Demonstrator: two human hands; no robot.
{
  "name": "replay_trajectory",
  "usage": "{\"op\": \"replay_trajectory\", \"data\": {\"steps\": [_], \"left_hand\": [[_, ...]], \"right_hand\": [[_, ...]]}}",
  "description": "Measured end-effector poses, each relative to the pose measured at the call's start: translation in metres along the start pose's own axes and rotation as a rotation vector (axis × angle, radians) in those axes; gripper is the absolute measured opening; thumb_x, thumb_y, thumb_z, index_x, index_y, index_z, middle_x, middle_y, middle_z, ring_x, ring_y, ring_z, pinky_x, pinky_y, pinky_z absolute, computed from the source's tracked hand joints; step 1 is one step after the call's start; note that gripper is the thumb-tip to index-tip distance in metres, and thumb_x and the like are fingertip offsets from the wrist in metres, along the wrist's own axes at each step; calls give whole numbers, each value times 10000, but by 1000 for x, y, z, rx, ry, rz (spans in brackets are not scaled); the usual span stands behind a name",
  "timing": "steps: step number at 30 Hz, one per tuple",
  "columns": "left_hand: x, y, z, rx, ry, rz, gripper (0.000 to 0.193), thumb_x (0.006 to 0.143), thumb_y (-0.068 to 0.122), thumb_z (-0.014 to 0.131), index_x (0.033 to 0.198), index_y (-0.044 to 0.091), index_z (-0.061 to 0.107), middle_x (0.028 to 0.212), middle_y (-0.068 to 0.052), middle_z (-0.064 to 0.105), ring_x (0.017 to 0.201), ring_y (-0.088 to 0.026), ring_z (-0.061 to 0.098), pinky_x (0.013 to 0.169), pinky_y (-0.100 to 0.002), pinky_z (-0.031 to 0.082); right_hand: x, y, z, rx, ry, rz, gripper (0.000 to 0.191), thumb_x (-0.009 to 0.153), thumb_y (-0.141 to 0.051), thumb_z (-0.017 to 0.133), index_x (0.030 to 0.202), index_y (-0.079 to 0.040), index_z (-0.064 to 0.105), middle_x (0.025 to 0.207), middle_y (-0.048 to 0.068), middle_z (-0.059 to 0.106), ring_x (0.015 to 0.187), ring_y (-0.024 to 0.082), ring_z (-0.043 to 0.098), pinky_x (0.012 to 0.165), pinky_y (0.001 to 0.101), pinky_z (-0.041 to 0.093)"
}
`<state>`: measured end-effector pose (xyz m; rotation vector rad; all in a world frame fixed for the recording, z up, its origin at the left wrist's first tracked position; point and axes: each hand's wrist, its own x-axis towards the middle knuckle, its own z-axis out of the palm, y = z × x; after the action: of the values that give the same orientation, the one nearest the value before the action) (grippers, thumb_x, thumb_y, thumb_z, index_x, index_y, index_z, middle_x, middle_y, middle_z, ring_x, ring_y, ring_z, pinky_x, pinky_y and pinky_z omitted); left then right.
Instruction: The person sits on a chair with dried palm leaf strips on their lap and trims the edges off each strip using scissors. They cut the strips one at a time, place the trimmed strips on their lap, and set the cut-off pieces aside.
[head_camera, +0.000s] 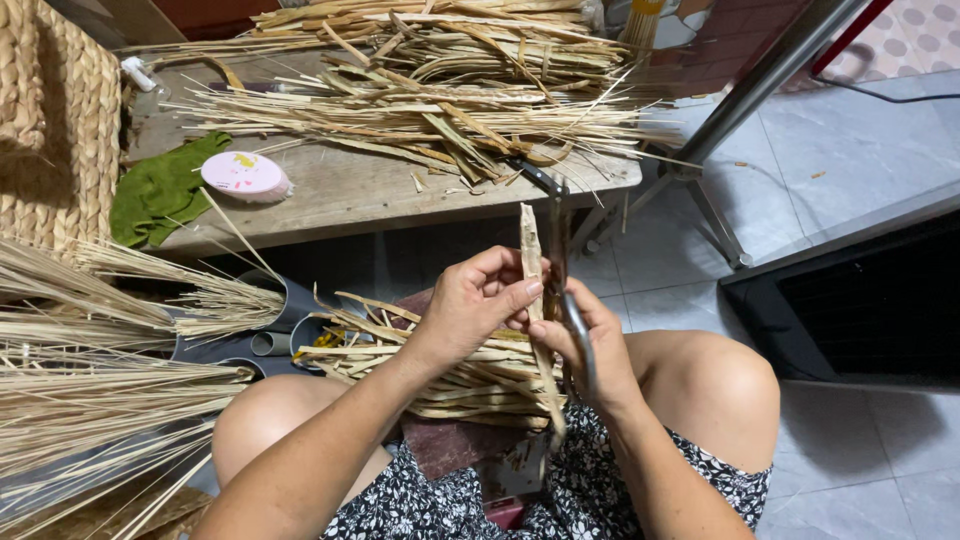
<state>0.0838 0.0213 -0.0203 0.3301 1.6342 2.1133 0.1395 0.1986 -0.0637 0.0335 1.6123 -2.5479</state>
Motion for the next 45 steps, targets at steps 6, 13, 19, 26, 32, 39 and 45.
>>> {"op": "replay_trajectory", "data": {"steps": [6, 13, 19, 26, 32, 39, 45], "left_hand": [[-1, 22, -11, -127, -182, -146, 357, 1015, 255, 625, 1315, 68, 678, 886, 43, 667, 743, -8, 557, 658, -140, 473], [6, 7, -9, -52, -66, 19, 173, 1006, 202, 688, 1017, 32, 656, 938, 15, 704, 740, -36, 572, 666, -188, 509], [11, -9, -15, 38, 72, 42, 160, 981, 182, 714, 988, 34, 652, 816, 15, 664, 694, -32, 594, 629, -187, 507], [12, -14, -24, 125, 131, 100, 135, 974, 137, 716, 975, 39, 624, 802, 21, 676, 682, -21, 624, 617, -177, 531], [11, -20, -17, 215, 122, 113, 135, 974, 128, 717, 957, 33, 622, 797, 36, 661, 700, 1, 600, 617, -168, 521], [10, -14, -13, 287, 117, 132, 142, 979, 130, 724, 946, 30, 628, 774, 34, 650, 685, 1, 588, 602, -167, 503], [9, -12, -13, 275, 123, 101, 146, 969, 135, 722, 938, 31, 625, 773, 37, 646, 681, 1, 598, 597, -167, 512]], "right_hand": [[-4, -14, -7, 218, -117, 113, 688, 807, -168, 802, 1412, 22, 534, 1056, 96, 690, 854, 133, 637, 777, 264, 546], [-2, -6, -5, -11, -27, 4, 526, 922, -162, 706, 1392, -13, 522, 1058, 69, 681, 918, 113, 668, 816, 250, 537], [-1, -3, -10, -256, 30, -4, 506, 950, -141, 719, 1429, -38, 596, 878, -7, 571, 657, 29, 440, 546, 176, 335], [3, -13, -14, -302, -26, 33, 534, 892, -166, 746, 1392, -55, 597, 972, -12, 661, 719, 27, 530, 551, 177, 394], [1, -2, -11, -308, -91, -22, 544, 903, -185, 767, 1392, -23, 590, 1098, -2, 673, 1004, 78, 615, 901, 232, 518], [0, 2, -13, -294, -51, -9, 526, 880, -194, 782, 1351, -21, 621, 1068, -16, 692, 964, 58, 621, 856, 221, 523], [-1, 2, -11, -251, 23, 76, 521, 836, -190, 830, 1303, -10, 683, 731, -62, 583, 566, 13, 458, 464, 188, 341]]}}
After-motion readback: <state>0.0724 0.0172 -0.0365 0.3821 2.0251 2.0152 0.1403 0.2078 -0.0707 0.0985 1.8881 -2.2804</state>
